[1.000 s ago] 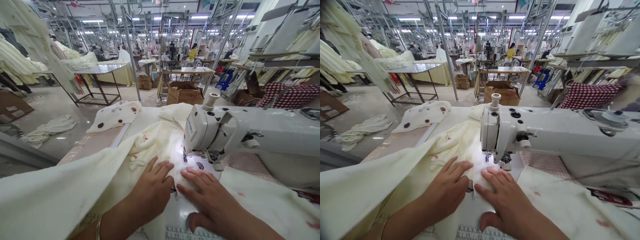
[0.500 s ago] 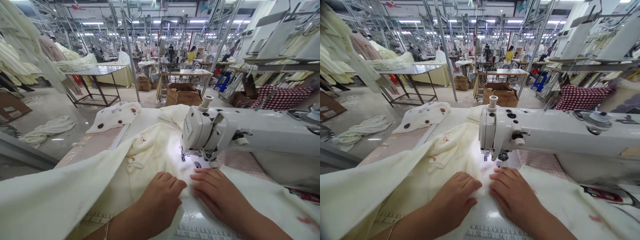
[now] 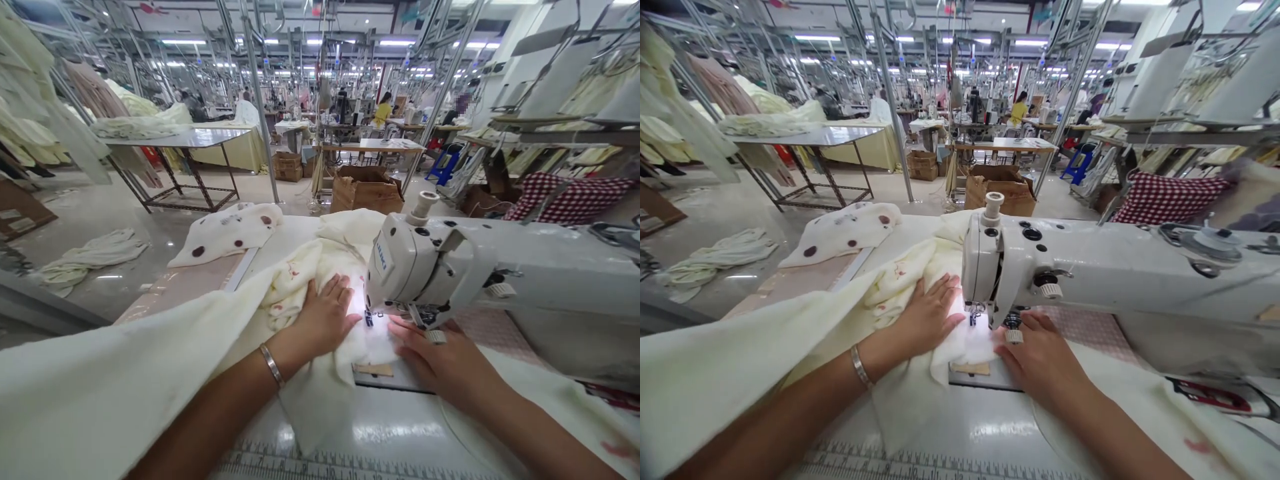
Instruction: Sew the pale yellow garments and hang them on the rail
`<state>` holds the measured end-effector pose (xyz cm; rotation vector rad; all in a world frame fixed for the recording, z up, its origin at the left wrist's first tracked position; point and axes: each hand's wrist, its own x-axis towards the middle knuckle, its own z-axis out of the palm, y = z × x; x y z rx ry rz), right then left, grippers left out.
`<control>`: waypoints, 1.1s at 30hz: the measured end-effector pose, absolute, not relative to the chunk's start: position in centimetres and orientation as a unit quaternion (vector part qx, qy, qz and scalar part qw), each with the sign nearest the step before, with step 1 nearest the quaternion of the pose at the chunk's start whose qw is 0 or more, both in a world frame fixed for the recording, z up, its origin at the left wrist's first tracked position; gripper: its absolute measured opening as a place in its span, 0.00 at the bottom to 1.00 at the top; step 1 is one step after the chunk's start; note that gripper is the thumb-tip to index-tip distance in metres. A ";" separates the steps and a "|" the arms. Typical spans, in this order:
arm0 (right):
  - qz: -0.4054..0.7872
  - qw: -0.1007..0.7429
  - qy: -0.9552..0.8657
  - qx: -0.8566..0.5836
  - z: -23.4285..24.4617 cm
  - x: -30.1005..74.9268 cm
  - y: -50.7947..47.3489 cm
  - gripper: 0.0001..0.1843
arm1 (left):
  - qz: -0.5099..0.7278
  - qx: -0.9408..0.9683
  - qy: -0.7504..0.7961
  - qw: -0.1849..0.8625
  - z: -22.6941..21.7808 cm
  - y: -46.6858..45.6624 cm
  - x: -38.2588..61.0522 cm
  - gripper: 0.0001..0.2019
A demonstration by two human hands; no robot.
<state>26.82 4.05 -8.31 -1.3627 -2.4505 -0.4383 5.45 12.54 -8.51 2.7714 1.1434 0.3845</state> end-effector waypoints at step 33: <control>0.024 0.172 -0.871 -0.459 -8.7 23.6 3.3 0.10 | 0.108 0.941 0.314 0.062 -7.7 7.6 4.3 0.10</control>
